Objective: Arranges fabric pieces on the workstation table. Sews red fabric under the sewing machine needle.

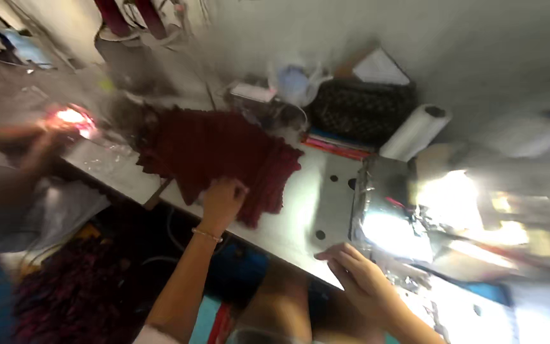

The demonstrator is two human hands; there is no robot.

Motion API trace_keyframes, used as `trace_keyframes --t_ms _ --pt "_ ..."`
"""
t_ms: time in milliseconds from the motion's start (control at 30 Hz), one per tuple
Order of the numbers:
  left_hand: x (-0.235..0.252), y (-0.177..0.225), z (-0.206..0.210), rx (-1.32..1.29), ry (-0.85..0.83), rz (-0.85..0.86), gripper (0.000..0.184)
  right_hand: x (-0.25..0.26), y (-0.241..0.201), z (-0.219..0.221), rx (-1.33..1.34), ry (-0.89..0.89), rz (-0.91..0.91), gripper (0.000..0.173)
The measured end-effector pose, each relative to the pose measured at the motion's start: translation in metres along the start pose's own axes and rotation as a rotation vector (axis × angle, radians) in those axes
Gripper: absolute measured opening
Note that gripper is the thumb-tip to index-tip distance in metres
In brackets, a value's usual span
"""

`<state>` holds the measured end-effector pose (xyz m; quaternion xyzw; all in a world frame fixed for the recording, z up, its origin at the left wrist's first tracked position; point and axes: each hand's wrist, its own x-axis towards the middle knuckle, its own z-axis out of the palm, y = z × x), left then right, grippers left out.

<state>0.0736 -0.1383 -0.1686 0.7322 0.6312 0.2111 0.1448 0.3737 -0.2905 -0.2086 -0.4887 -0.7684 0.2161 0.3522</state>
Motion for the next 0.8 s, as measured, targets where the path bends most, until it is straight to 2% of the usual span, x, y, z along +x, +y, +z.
trace_keyframes --t_ms 100,167,233,300,367,433,500,633,700,733,800 --pt "-0.011 -0.023 -0.023 0.010 0.215 0.020 0.026 0.079 -0.022 0.006 -0.026 0.114 -0.151 0.023" --pt "-0.015 -0.054 -0.046 0.121 0.382 0.016 0.025 0.128 -0.031 0.017 -0.048 0.099 -0.247 0.023" --pt "-0.012 -0.092 -0.055 0.237 0.445 0.061 0.036 0.166 -0.035 0.034 -0.148 -0.053 -0.284 0.035" --pt "-0.006 -0.128 -0.052 0.311 0.428 0.144 0.047 0.196 -0.043 0.049 -0.316 -0.362 -0.216 0.050" --pt "-0.002 -0.151 -0.048 0.346 0.425 0.233 0.036 0.216 -0.050 0.060 -0.451 -0.615 -0.143 0.053" --pt "0.003 -0.164 -0.052 0.336 0.476 0.303 0.021 0.224 -0.052 0.061 -0.491 -0.676 -0.112 0.044" --pt "0.011 -0.162 -0.064 0.245 0.492 0.308 0.022 0.225 -0.050 0.051 -0.448 -0.568 -0.087 0.030" --pt "0.031 -0.141 -0.104 -0.179 0.645 0.325 0.027 0.213 -0.036 0.009 -0.133 0.059 -0.110 0.022" --pt "0.029 -0.128 -0.128 -0.435 0.723 0.386 0.028 0.194 -0.038 -0.026 0.021 0.265 -0.130 0.017" --pt "0.023 -0.122 -0.141 -0.573 0.712 0.424 0.025 0.179 -0.041 -0.045 0.095 0.327 -0.159 0.015" --pt "0.012 -0.116 -0.169 -0.904 0.587 0.510 0.015 0.142 -0.049 -0.084 0.235 0.394 -0.232 0.014"
